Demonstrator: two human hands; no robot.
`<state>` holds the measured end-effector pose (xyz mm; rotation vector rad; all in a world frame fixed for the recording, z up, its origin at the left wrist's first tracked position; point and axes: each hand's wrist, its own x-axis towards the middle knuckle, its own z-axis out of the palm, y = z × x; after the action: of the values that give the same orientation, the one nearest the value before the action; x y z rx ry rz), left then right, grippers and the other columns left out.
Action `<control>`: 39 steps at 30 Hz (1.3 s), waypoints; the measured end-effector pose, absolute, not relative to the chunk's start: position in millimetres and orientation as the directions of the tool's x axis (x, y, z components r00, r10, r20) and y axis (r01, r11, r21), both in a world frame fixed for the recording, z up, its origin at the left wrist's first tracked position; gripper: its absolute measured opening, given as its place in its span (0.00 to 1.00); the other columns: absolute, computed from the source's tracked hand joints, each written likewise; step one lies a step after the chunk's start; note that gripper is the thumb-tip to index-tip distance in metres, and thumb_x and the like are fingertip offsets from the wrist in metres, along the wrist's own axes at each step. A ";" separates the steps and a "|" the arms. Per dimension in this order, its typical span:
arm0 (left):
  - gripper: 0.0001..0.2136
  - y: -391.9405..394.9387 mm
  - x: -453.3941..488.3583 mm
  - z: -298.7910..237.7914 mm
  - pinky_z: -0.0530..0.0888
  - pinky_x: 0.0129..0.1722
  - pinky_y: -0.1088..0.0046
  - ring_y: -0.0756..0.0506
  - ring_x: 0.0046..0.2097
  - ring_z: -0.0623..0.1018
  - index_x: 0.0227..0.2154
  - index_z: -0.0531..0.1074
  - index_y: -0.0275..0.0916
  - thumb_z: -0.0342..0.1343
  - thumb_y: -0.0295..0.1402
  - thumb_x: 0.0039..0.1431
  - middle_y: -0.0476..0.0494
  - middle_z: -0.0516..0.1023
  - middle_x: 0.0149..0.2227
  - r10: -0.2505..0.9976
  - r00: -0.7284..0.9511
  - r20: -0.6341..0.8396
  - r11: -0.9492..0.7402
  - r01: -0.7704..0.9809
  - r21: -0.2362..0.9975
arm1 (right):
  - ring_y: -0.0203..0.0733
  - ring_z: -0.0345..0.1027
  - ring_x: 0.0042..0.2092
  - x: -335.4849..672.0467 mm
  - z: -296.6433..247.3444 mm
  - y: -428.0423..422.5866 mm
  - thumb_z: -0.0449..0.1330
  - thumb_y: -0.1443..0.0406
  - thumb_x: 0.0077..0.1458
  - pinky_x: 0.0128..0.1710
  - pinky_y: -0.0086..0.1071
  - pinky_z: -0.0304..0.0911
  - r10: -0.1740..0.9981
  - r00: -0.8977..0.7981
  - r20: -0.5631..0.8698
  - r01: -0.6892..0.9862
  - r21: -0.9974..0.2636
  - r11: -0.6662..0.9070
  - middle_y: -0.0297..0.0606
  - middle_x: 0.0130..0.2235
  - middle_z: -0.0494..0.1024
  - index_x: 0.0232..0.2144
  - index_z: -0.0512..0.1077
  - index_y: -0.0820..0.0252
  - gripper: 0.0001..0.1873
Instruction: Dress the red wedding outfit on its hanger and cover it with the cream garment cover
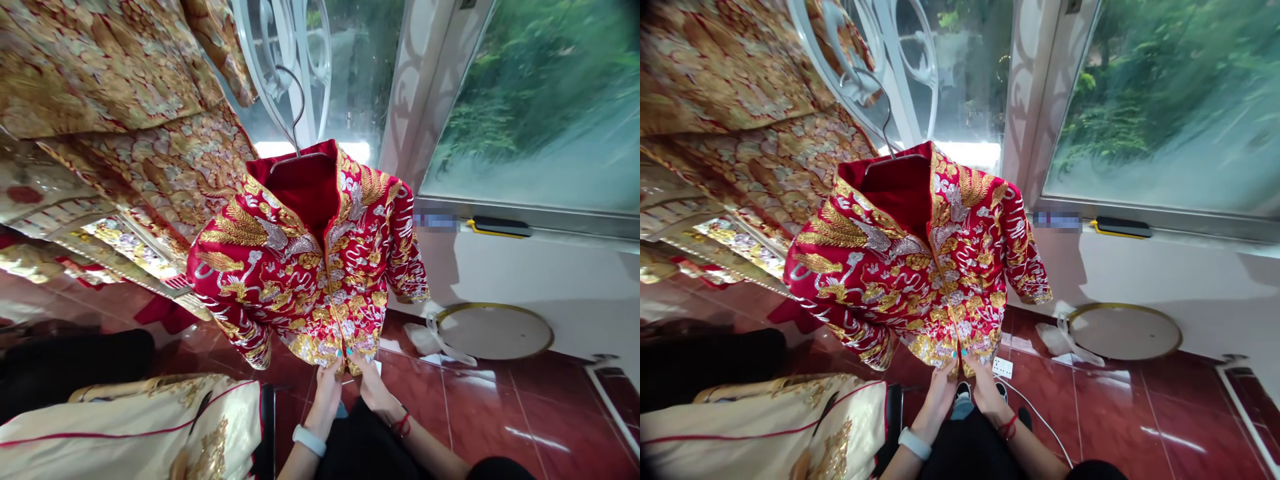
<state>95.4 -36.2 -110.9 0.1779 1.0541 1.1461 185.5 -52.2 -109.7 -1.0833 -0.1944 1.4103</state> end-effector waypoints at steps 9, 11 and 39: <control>0.11 -40.0 91.0 -112.0 0.75 0.42 0.69 0.43 0.36 0.81 0.28 0.79 0.40 0.70 0.28 0.36 0.45 0.83 0.31 0.789 -0.007 -0.614 0.470 -0.636 0.612 | 0.54 0.74 0.45 179.8 -121.6 -53.2 0.71 0.57 0.36 0.49 0.48 0.68 0.832 0.176 -0.526 -0.699 -0.662 -0.270 0.46 0.41 0.81 0.41 0.77 0.59 0.26; 0.11 -39.0 90.6 -111.9 0.75 0.40 0.68 0.43 0.34 0.81 0.26 0.79 0.39 0.71 0.30 0.36 0.44 0.83 0.29 0.784 -0.007 -0.621 0.482 -0.624 0.615 | 0.54 0.75 0.44 180.1 -125.3 -52.9 0.71 0.57 0.36 0.49 0.48 0.68 0.828 0.158 -0.537 -0.697 -0.655 -0.291 0.46 0.42 0.81 0.39 0.77 0.59 0.25; 0.16 -33.0 83.6 -131.0 0.76 0.41 0.66 0.40 0.35 0.82 0.28 0.80 0.36 0.74 0.34 0.32 0.41 0.84 0.31 0.810 -0.009 -0.586 0.484 -0.554 0.677 | 0.51 0.76 0.40 169.3 -151.1 -42.5 0.75 0.53 0.28 0.41 0.41 0.70 0.797 0.210 -0.565 -0.698 -0.658 -0.282 0.41 0.37 0.82 0.33 0.77 0.59 0.28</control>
<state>83.6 -33.0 -131.0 0.2793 1.1440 1.0998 169.3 -42.5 -151.1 -1.1578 -0.1155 1.4538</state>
